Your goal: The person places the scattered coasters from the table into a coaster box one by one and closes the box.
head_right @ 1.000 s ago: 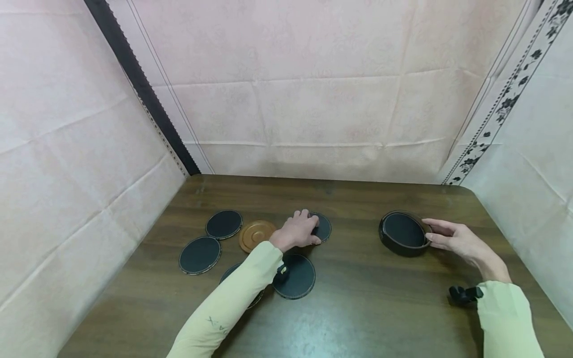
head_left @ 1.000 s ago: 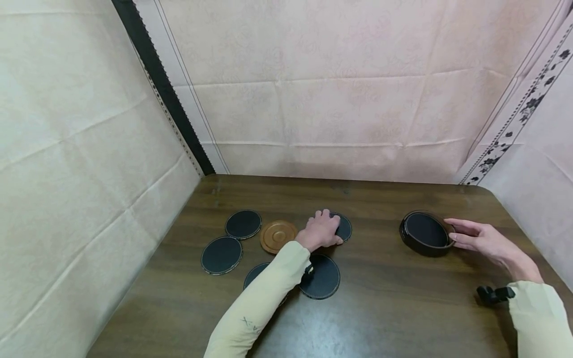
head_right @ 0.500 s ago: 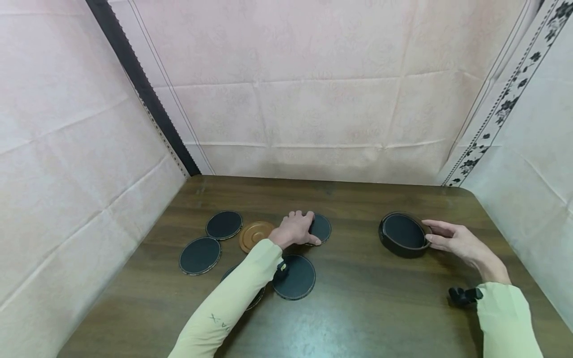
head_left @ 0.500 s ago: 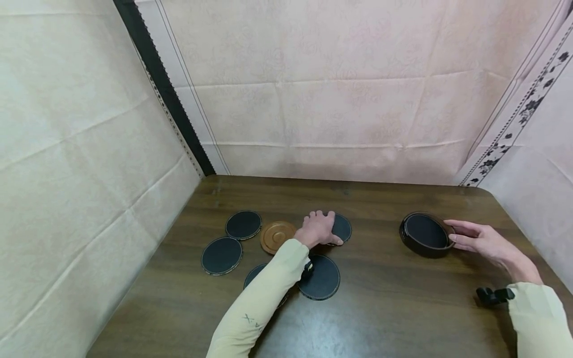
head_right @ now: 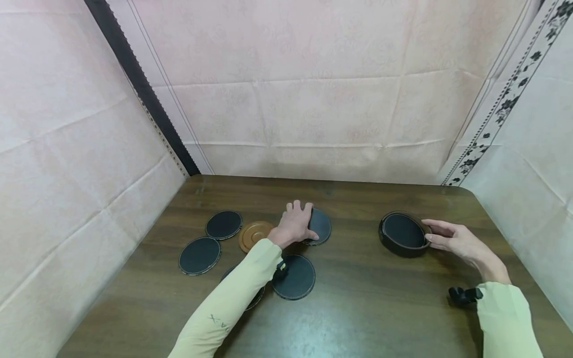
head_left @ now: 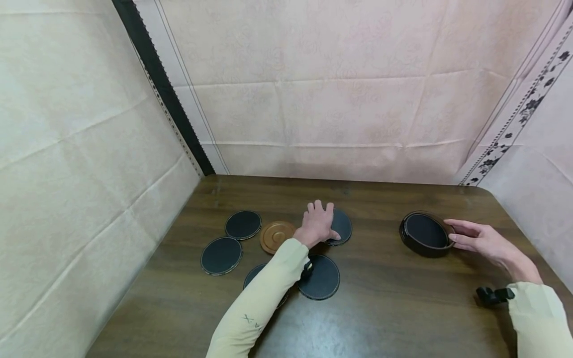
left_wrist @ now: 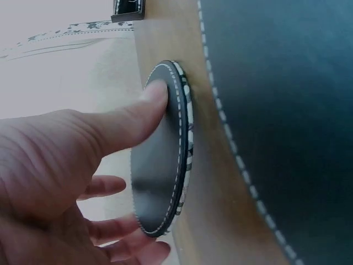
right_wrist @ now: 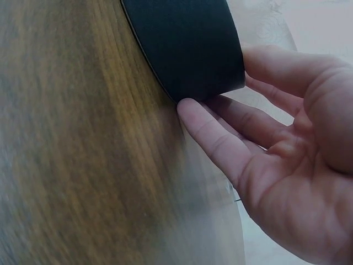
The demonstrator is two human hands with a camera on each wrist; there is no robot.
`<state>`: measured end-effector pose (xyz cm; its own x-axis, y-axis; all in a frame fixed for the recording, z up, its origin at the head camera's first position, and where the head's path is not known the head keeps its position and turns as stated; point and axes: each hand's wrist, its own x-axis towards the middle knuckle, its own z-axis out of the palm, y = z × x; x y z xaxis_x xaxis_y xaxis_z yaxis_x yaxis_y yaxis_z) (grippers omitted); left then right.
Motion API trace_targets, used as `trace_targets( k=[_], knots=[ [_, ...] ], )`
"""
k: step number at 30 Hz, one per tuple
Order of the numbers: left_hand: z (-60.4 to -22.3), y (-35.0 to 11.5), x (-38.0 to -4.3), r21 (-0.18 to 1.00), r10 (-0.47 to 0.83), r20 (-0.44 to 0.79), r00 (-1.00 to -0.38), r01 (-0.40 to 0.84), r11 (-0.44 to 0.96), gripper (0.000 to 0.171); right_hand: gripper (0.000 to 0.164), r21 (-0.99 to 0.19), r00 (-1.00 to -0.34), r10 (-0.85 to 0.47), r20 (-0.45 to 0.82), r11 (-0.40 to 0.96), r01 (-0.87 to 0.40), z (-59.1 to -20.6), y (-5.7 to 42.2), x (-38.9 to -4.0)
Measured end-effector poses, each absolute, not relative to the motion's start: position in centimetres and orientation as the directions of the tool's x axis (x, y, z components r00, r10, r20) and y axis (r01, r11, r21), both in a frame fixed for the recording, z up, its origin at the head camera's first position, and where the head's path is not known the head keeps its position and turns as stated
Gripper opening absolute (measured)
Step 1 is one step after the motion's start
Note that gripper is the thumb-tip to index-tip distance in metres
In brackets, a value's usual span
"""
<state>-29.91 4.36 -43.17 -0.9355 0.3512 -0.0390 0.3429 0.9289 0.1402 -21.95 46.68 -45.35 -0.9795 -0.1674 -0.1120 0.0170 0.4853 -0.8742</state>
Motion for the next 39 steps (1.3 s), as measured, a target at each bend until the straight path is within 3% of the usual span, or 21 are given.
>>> trace_targets(
  k=[9,18,27,34,39],
  knots=[
    [-42.0,4.3,-29.8,0.094,0.381,0.123,-0.916,0.393,0.915,0.05,0.065,-0.868,-0.979,-0.161,-0.122,0.495,0.027,-45.4,46.7,-22.1],
    [-39.8,4.8,-29.0,0.198,0.384,0.159,-0.91,0.41,0.89,0.023,0.066,-0.863,-0.979,-0.158,-0.128,0.504,0.031,-45.2,46.7,-22.1],
    [-37.9,5.6,-28.1,0.266,0.405,0.072,-0.911,0.409,0.873,0.023,0.07,-0.849,-0.978,-0.146,-0.149,0.525,0.051,-45.2,46.6,-22.0],
    [-37.9,6.1,-28.2,0.336,0.397,0.115,-0.911,0.412,0.847,0.018,0.07,-0.863,-0.976,-0.162,-0.143,0.504,0.043,-45.2,46.7,-22.0],
    [-38.1,6.9,-28.6,0.457,0.373,0.144,-0.917,0.396,0.797,0.014,0.068,-0.866,-0.976,-0.17,-0.136,0.499,0.034,-45.2,46.8,-22.0]
  ],
)
